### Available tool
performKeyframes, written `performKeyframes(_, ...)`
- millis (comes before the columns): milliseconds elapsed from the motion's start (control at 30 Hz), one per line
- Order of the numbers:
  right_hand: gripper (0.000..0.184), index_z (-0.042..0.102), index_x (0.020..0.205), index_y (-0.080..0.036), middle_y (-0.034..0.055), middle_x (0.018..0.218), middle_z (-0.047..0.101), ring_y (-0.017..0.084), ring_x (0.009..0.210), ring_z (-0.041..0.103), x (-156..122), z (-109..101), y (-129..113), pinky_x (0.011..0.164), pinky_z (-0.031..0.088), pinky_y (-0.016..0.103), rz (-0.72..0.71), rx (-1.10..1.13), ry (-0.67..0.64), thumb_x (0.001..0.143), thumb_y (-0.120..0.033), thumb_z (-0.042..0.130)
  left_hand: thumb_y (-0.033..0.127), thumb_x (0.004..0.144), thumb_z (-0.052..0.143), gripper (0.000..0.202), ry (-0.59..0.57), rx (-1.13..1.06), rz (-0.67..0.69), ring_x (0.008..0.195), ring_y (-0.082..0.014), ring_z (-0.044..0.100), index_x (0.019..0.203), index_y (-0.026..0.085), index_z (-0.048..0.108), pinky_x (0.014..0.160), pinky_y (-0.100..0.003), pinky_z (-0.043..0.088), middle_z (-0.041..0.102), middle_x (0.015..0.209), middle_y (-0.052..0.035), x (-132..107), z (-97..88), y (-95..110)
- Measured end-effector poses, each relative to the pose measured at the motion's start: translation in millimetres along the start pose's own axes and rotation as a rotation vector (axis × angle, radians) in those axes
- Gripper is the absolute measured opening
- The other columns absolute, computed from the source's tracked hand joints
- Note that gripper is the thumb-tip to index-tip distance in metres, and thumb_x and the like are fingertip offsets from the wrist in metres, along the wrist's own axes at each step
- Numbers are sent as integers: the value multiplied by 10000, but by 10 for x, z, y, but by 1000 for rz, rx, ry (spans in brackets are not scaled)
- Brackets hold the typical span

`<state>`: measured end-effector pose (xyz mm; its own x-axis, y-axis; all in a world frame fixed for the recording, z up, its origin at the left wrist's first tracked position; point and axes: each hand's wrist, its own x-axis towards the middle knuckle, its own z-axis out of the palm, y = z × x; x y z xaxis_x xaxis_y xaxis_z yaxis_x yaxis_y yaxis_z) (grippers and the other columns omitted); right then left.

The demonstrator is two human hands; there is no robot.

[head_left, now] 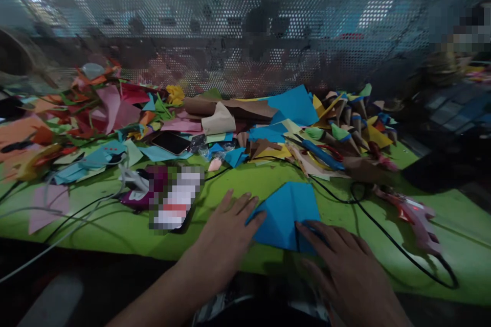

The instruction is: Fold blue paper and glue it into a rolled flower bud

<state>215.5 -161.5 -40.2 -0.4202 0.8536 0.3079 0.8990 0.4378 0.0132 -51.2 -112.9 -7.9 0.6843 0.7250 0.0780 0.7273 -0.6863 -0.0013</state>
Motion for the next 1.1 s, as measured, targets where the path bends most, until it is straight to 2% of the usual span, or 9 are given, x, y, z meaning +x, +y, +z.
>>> performKeyframes(67,441,628,1276,-254,101,1198,692,298,999,639,-8,-73,-89,817,471,464,25,0,8,924,-497,518,269,957,491,437,10,31,-14,1407,-281,403,1394,250,501,1149,-524,288,474,1507,-83,9,30,56)
performKeyframes(133,430,639,1256,-250,104,1207,687,301,1020,633,66,-99,-96,835,470,470,32,12,6,929,-498,510,326,978,458,447,17,10,-45,1381,-262,440,1418,249,477,1120,-477,345,474,1507,-83,-23,62,168)
performKeyframes(300,493,515,1401,-260,77,1498,490,298,1318,480,281,1,92,1020,404,499,-24,44,-54,959,-474,478,595,936,439,585,29,-128,-81,1317,-266,509,1441,299,451,1088,-471,396,500,1489,-59,-134,124,366)
performKeyframes(400,535,490,1426,-252,82,1508,477,297,1343,467,232,42,86,1044,388,516,-47,36,-97,953,-502,480,574,959,407,531,32,-143,-90,1344,-261,481,1405,298,495,1127,-503,342,500,1489,-50,-93,136,255)
performKeyframes(500,546,486,1429,-273,75,1467,527,298,1291,522,94,-5,-80,1026,406,517,-44,50,-86,926,-481,535,539,985,371,486,34,-132,-140,1374,-268,445,1363,284,539,1158,-539,277,505,1486,-49,16,129,72)
performKeyframes(667,511,531,1376,-276,38,1372,621,242,1203,591,18,-175,-283,976,465,416,-241,250,-160,875,-337,611,513,999,352,471,47,-125,-153,1389,-269,424,1391,302,505,1162,-546,260,487,1498,-57,136,131,-50)
performKeyframes(800,545,477,1416,-281,48,1430,568,241,1277,532,118,-224,-100,1039,414,439,-136,293,-173,888,-273,610,481,1006,361,444,19,-129,-121,1425,-267,372,1433,383,436,1143,-554,292,398,1559,-37,95,153,-40)
performKeyframes(967,804,321,1511,-314,48,1537,439,270,1381,427,158,-152,118,1115,325,508,-231,335,-287,814,-403,710,468,1012,348,455,-14,-150,-106,1464,-260,302,1458,387,396,1161,-561,267,316,1601,-20,-11,184,-128)
performKeyframes(1100,732,341,1502,-310,42,1527,454,261,1379,433,109,-79,142,1117,325,505,-252,327,-258,852,-355,674,437,1016,362,446,-20,-151,-116,1462,-243,307,1457,381,398,1177,-557,244,336,1591,18,-116,195,-222)
